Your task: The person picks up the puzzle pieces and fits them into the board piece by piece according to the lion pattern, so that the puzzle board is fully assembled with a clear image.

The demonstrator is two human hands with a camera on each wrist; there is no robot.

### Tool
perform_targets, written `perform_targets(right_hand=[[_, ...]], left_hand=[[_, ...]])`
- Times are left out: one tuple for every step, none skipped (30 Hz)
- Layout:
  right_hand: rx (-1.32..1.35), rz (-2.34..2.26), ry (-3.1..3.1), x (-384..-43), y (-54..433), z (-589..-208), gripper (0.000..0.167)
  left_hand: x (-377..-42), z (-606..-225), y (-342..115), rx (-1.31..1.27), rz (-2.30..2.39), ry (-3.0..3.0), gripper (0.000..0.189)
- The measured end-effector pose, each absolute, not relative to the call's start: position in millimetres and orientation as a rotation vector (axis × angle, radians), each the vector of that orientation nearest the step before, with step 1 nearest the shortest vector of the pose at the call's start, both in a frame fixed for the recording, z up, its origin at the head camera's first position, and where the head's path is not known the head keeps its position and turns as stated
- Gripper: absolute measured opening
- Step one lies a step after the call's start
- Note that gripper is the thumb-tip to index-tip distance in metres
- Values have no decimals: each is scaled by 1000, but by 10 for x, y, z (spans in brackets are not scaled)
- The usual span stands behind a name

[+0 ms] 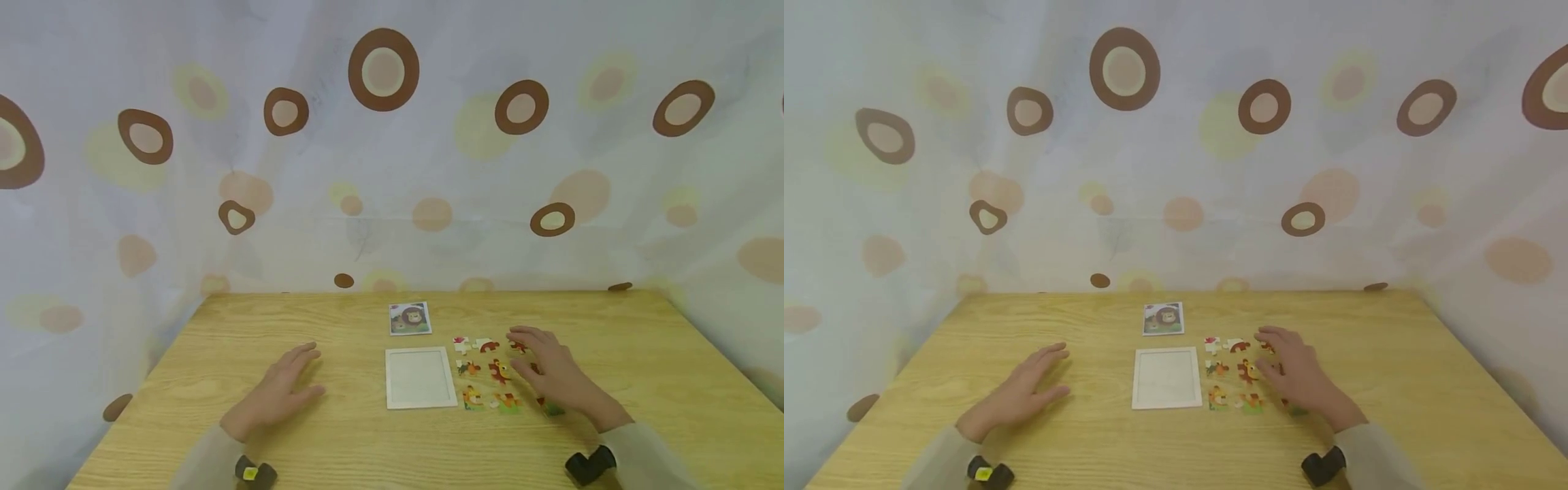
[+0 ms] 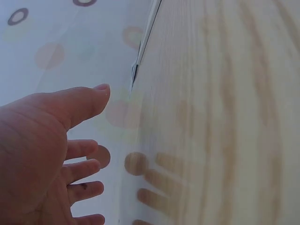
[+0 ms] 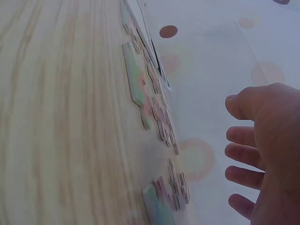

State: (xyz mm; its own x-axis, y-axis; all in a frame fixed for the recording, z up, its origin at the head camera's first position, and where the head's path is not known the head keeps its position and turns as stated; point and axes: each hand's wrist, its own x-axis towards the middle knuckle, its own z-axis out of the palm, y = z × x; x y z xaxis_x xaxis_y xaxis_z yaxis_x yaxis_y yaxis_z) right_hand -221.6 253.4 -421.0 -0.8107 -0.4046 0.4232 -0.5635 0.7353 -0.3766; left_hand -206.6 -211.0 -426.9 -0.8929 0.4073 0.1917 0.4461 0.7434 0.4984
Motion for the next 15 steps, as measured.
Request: perform_targets(right_hand=[[750, 720, -2637, -2214, 2502, -4205, 39], [747, 723, -2645, -2216, 2475, -4201, 39], [744, 735, -2654, -2222, 2448, -4198, 39], [742, 744, -2656, -2231, 2422, -4195, 38], [741, 746, -2661, -2242, 2398, -4194, 37], [740, 755, -2671, -2252, 2379, -4190, 36], [745, 750, -2669, -2265, 2364, -4192, 35], [747, 750, -2673, -2277, 2350, -4195, 35], [747, 749, -2678, -2289, 2337, -4197, 35], [749, 736, -2680, -2301, 2326, -4197, 34], [755, 721, -2680, -2313, 2316, -4192, 34], [756, 713, -2679, -2325, 2308, -4186, 34], [758, 705, -2678, -2336, 2301, -4178, 34], [759, 697, -2679, -2350, 2292, -4168, 34], [763, 697, -2677, -2364, 2283, -4157, 34]], left_hand=[[-2073, -4283, -2109, -710, -856, -2865, 60], [-2079, -4295, -2107, -718, -862, -2862, 60], [-2085, -4305, -2102, -728, -866, -2859, 59], [-2090, -4312, -2096, -738, -871, -2858, 59], [-2094, -4319, -2088, -748, -878, -2861, 58], [-2099, -4326, -2079, -758, -884, -2865, 58], [-2103, -4329, -2066, -766, -897, -2869, 58], [-2106, -4329, -2052, -774, -910, -2874, 58], [-2111, -4328, -2037, -779, -920, -2881, 58], [-2117, -4324, -2021, -789, -930, -2882, 58], [-2127, -4319, -2003, -794, -934, -2887, 58], [-2138, -4309, -1984, -797, -940, -2891, 57], [-2151, -4297, -1964, -807, -940, -2891, 57], [-2169, -4285, -1944, -817, -933, -2893, 57], [-2188, -4272, -1923, -826, -928, -2891, 57]])
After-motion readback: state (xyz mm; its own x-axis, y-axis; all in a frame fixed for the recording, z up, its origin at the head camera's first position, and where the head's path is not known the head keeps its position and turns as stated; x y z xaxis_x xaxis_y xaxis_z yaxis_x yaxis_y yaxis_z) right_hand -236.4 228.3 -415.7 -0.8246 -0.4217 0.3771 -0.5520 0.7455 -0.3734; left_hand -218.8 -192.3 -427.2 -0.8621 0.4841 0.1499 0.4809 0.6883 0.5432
